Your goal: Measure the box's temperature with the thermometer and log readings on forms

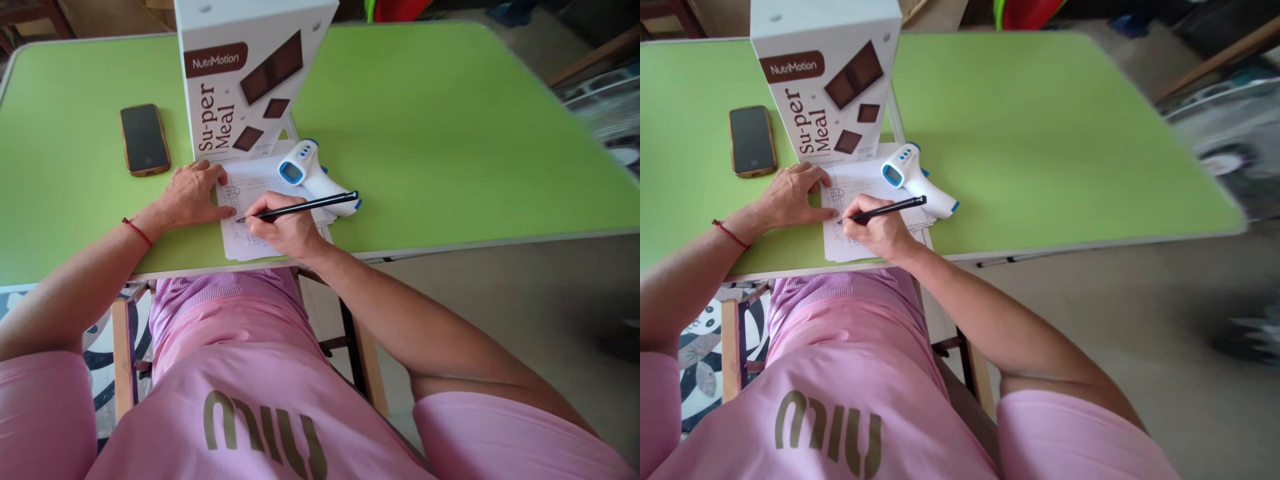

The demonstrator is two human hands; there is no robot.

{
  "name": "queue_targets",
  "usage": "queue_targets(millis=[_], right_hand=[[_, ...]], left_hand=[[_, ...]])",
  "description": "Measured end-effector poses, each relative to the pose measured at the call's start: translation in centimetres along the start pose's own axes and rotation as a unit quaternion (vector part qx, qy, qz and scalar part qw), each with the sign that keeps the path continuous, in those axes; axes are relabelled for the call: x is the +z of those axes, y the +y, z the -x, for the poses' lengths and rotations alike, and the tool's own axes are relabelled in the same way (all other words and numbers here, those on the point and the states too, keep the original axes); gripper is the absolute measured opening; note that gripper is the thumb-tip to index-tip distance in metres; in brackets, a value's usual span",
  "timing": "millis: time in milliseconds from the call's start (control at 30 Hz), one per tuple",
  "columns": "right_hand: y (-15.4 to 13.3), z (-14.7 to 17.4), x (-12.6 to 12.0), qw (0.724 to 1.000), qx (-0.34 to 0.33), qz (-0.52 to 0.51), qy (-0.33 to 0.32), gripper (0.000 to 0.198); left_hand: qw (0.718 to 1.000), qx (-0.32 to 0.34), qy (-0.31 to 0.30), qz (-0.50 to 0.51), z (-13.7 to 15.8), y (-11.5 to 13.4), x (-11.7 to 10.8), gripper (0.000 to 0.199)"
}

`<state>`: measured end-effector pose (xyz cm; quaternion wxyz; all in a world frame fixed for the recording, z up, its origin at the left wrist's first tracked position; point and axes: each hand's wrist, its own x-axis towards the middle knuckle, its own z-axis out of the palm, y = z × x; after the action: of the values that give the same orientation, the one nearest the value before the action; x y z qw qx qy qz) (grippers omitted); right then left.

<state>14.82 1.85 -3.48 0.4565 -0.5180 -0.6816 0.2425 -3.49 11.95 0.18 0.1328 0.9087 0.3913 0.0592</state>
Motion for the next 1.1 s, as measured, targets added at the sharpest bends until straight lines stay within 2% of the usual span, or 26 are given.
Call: queue_targets(millis=[233, 533, 1100], right_hand=[[0.29, 0.06, 0.18, 1.000, -0.012, 0.006, 0.023, 0.007], [0.33, 0.01, 0.08, 1.000, -0.018, 0.008, 0.004, 0.007], [0.37, 0.01, 0.06, 0.999, -0.026, -0.006, 0.023, 0.007]], left_hand=[[1.000, 0.007, 0.002, -0.001, 0.01, 0.00, 0.01, 0.056], [1.000, 0.005, 0.005, 0.003, 0.00, -0.12, 0.13, 0.055], [1.000, 0.001, -0.001, -0.013, 0.06, 0.09, -0.01, 0.057]])
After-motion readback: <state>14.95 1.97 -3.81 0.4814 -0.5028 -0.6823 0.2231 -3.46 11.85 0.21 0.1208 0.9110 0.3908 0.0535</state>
